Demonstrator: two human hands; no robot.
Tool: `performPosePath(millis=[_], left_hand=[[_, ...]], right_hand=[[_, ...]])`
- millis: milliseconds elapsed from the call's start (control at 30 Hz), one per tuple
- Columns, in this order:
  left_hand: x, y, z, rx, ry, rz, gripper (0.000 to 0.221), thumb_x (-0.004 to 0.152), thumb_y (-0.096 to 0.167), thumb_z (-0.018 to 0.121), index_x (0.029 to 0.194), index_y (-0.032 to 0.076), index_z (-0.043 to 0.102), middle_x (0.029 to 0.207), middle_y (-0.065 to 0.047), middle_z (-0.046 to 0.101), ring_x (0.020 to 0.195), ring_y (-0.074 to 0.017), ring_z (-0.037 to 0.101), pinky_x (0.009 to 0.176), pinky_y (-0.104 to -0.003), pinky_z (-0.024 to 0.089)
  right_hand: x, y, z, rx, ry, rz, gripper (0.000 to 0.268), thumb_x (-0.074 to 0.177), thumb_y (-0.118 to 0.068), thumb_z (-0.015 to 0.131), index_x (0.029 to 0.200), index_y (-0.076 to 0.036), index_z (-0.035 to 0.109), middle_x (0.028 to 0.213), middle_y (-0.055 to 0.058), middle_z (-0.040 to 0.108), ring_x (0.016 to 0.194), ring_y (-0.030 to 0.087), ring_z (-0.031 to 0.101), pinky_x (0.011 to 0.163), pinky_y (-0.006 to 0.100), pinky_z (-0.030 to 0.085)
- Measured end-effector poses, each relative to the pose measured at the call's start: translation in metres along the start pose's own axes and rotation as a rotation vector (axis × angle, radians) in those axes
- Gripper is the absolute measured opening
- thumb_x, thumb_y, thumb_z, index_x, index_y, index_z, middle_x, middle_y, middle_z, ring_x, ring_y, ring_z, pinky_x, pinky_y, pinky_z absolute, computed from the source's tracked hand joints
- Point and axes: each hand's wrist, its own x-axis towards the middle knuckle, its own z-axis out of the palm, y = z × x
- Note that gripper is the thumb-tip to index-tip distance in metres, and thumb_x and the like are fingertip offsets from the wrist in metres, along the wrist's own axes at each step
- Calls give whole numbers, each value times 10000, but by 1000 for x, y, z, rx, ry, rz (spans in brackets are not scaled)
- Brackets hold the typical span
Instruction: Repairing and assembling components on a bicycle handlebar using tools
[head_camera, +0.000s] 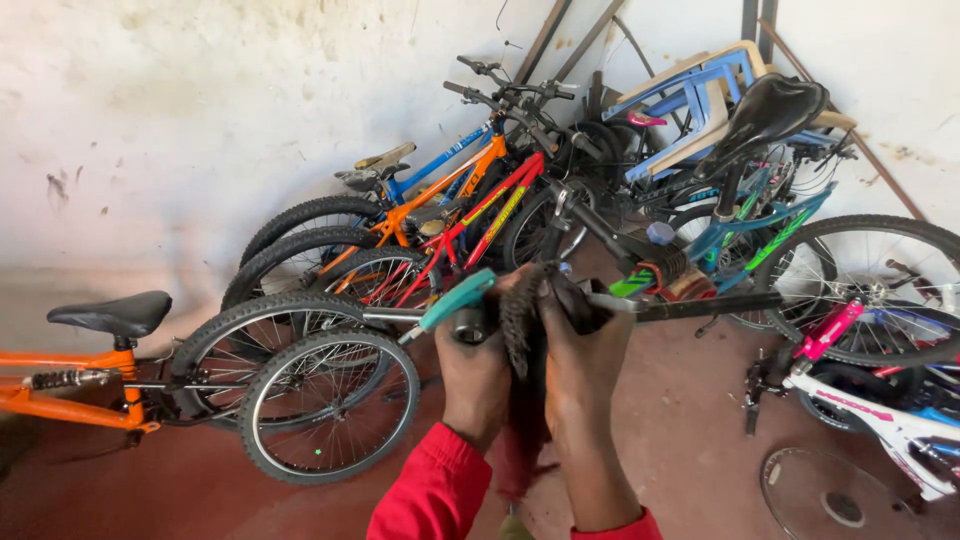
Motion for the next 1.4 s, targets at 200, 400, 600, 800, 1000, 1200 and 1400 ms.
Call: performPosePath(millis=[200,400,600,800,1000,1200,1400], left_hand=[[-10,8,11,164,136,-140,142,577,-130,642,659,-40,569,558,-109,515,486,-157,450,425,-281,381],[-1,12,-3,-131,-156,-83,300,692,-92,687,989,-102,650,1031,-253,665,1011,-292,634,840,-357,517],[2,18,1,-106,-81,-114,318,703,-75,702,1012,-120,642,1041,-299,659,1000,-350,647,805,-411,543],[6,15,3,-248,142,-209,294,704,-87,683,972,-175,603,962,-312,656,796,-336,666,687,-437,587],[14,18,5,-301,95,-255,266,704,-59,695,939,-148,609,948,-311,663,712,-340,690,580,-414,606],[8,12,7,37,10,-188,219,678,-1,753,878,-62,689,945,-214,698,855,-248,682,717,-377,591],[6,10,4,363,-281,57,161,746,68,735,883,-2,688,1061,-233,672,1104,-356,600,974,-466,439]], right_hand=[[20,-4,-13,-121,-64,126,411,777,-168,761,1097,-26,544,946,121,615,910,165,572,768,424,477],[10,-26,-11,133,-99,72,191,730,-10,756,893,10,659,775,101,638,785,153,600,756,371,536],[26,4,-30,87,-260,-187,279,722,118,631,972,6,683,797,195,674,794,282,674,725,448,550],[38,-21,-45,-96,-461,-281,362,721,191,574,1021,13,673,877,230,682,873,370,672,751,484,554],[30,13,-42,236,-314,-4,362,819,-36,643,1168,-3,553,1032,89,564,978,189,510,875,419,479],[13,-11,-28,640,-412,65,360,770,92,628,1108,-24,581,1009,159,639,930,303,634,862,439,538],[32,19,-39,664,-327,117,275,766,116,623,1027,32,606,992,231,644,899,315,647,813,382,557]])
